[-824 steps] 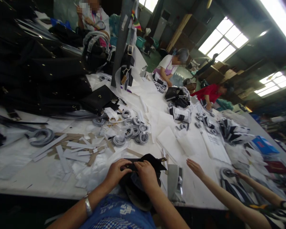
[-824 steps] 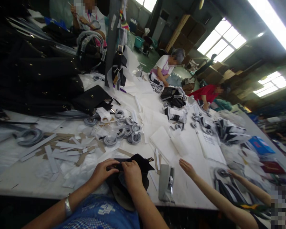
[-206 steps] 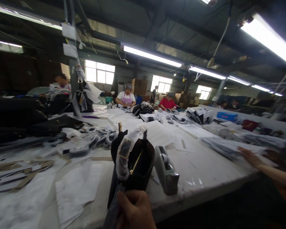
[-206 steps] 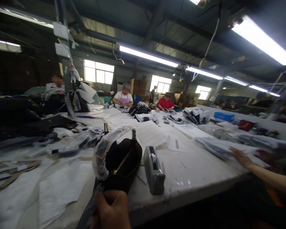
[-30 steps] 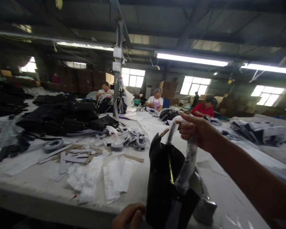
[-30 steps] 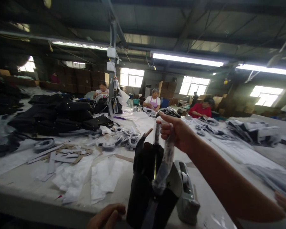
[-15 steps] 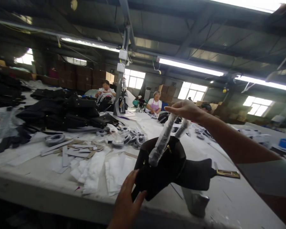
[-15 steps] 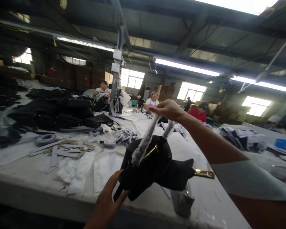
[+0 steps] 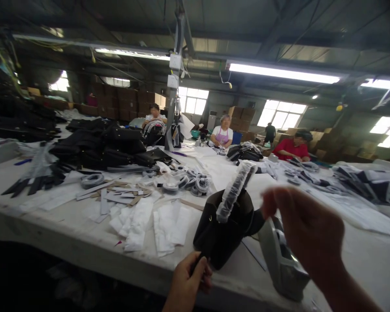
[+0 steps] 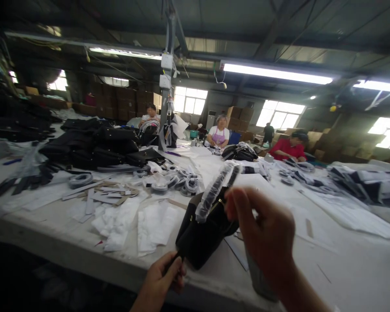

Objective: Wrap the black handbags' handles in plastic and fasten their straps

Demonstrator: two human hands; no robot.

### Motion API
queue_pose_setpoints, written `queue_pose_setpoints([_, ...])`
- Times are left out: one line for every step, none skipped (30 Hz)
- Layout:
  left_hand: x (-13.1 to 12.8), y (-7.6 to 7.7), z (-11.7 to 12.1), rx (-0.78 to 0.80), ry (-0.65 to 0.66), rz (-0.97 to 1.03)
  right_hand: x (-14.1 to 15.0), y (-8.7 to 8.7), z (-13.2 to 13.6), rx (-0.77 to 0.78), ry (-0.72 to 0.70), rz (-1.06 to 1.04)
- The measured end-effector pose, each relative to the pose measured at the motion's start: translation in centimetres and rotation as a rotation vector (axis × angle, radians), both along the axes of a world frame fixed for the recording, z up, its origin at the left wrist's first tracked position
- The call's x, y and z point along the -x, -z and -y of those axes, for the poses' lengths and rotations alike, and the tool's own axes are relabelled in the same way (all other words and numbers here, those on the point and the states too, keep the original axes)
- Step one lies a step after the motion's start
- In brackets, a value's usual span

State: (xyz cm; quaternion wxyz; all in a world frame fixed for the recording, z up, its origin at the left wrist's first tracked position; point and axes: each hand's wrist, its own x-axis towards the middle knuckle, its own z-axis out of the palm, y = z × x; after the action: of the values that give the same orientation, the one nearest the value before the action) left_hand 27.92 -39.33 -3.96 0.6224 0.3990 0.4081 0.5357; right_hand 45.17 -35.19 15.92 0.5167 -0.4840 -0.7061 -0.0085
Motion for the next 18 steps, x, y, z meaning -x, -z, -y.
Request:
queue_pose_setpoints([0.1, -0.2, 0.0, 0.008, 0.001, 0.007, 0.1, 2.5, 2.0, 0.181, -0.053, -0.065])
queue_pose_setpoints([0.1, -0.3, 0.1, 0.015, 0.007, 0.007, 0.3, 5.2, 3.4, 0.382, -0.113, -0.13])
queue_pose_setpoints([0.1, -0.3, 0.2, 0.018, 0.017, 0.0, 0.7, 7.9, 4.2, 0.55, -0.168, -0.183])
queue_pose_setpoints([0.1, -0.3, 0.3, 0.018, 0.032, -0.013, 1.1, 10.4, 4.4, 0.678, -0.238, -0.234])
queue_pose_setpoints([0.0, -0.2, 0.5, 0.013, 0.048, -0.034, 1.7, 12.5, 4.1, 0.777, -0.327, -0.307])
queue_pose_setpoints([-0.1, -0.1, 0.6, 0.007, 0.069, -0.06, 2.3, 14.3, 3.4, 0.834, -0.379, -0.409])
queue_pose_setpoints([-0.1, 0.0, 0.7, -0.003, 0.092, -0.093, 2.9, 15.6, 2.6, 0.891, -0.424, -0.522])
queue_pose_setpoints([0.0, 0.1, 0.7, -0.015, 0.112, -0.139, 3.5, 16.4, 1.8, 0.924, -0.447, -0.632])
queue_pose_setpoints([0.3, 0.2, 0.5, -0.038, 0.128, -0.199, 3.9, 16.8, 1.0, 0.942, -0.451, -0.72])
queue_pose_setpoints([0.9, 0.2, 0.2, -0.07, 0.134, -0.269, 4.1, 16.9, 0.3, 0.951, -0.443, -0.773])
queue_pose_setpoints([1.5, 0.0, -0.4, -0.109, 0.119, -0.352, 4.1, 16.8, -0.2, 0.946, -0.43, -0.787])
queue_pose_setpoints([2.4, -0.2, -1.3, -0.152, 0.078, -0.467, 4.0, 16.5, -0.6, 0.934, -0.422, -0.768])
queue_pose_setpoints([3.4, -0.4, -2.3, -0.193, 0.016, -0.589, 3.8, 16.1, -0.8, 0.92, -0.421, -0.723])
queue_pose_setpoints([4.3, -0.7, -3.6, -0.222, -0.066, -0.732, 3.4, 15.6, -1.0, 0.909, -0.428, -0.667])
queue_pose_setpoints([5.3, -0.8, -5.0, -0.24, -0.149, -0.914, 3.0, 15.0, -1.0, 0.9, -0.438, -0.615])
queue_pose_setpoints([6.1, -0.9, -6.5, -0.242, -0.201, -1.008, 2.6, 14.5, -1.0, 0.894, -0.447, -0.573])
queue_pose_setpoints([6.8, -0.8, -8.0, -0.239, -0.226, -1.071, 2.1, 14.0, -0.9, 0.894, -0.45, -0.543])
queue_pose_setpoints([7.2, -0.6, -9.3, -0.23, -0.238, -1.131, 1.7, 13.6, -0.8, 0.897, -0.445, -0.528])
